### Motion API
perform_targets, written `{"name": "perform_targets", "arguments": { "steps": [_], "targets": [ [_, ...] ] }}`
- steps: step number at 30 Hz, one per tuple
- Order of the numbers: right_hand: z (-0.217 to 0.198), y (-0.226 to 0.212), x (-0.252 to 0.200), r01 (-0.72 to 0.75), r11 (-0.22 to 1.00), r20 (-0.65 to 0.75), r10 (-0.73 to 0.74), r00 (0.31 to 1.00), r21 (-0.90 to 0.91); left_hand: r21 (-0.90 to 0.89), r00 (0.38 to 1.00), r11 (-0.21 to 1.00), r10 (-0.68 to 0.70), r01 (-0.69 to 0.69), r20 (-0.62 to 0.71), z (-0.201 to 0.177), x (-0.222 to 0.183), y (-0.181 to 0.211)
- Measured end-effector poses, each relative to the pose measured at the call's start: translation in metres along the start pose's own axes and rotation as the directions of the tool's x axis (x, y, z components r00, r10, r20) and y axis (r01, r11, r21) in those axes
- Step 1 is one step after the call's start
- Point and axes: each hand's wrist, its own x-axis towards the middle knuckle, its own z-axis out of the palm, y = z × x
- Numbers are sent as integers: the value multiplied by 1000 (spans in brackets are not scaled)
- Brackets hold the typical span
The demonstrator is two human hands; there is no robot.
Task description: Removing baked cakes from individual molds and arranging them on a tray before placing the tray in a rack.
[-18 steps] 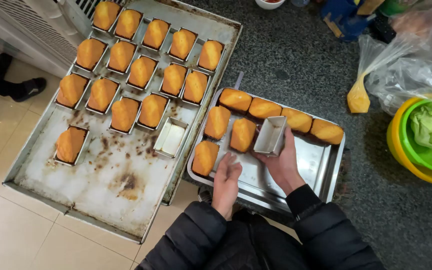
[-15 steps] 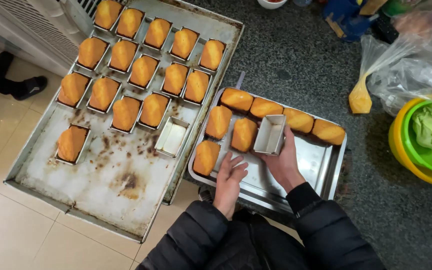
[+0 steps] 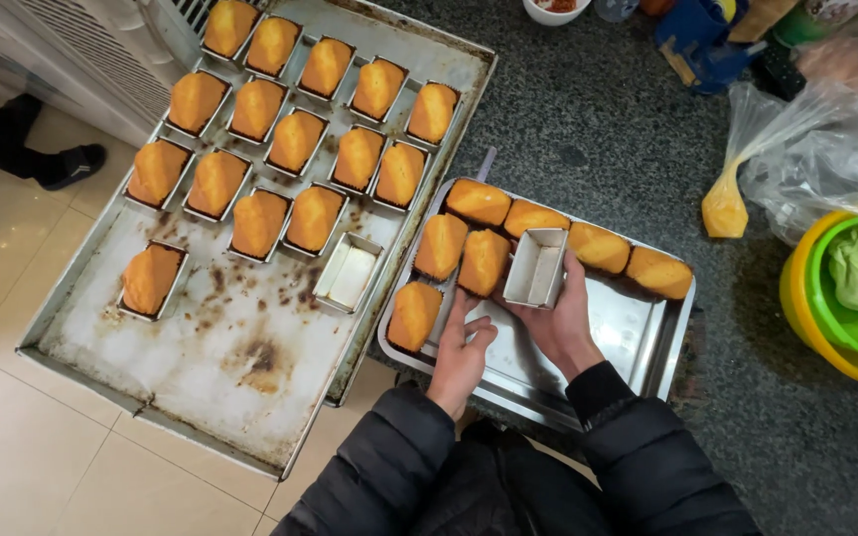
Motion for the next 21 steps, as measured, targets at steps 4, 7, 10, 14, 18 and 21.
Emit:
{"name": "perform_targets", "arguments": {
  "steps": [4,7,10,14,18,21],
  "targets": [
    [21,-7,-19,-7,1000,-5,7,1000,16,12,1000,1000,11,-11,-3,-1,2,4],
    [25,-6,-23,4,1000,-10,-4,1000,13,17,1000,1000,-6,6,10,-2,1,7],
    [29,-8,-28,5,1000,-14,-5,1000,5,17,1000,1000,7,-7,-4,-3,1,5],
    [29,-9,-32,16,1000,-23,-16,1000,-23,17,999,999,-39,39,16,-5,1,-2],
    [3,1,-13,91,982,10,-90,996,-163,157,996,983,-93,94,-16,-7,-14,11],
    [-4,1,-36,182,954,-37,-196,980,-238,350,996,934,87,-79,-6,-6,-47,58]
  ]
}}
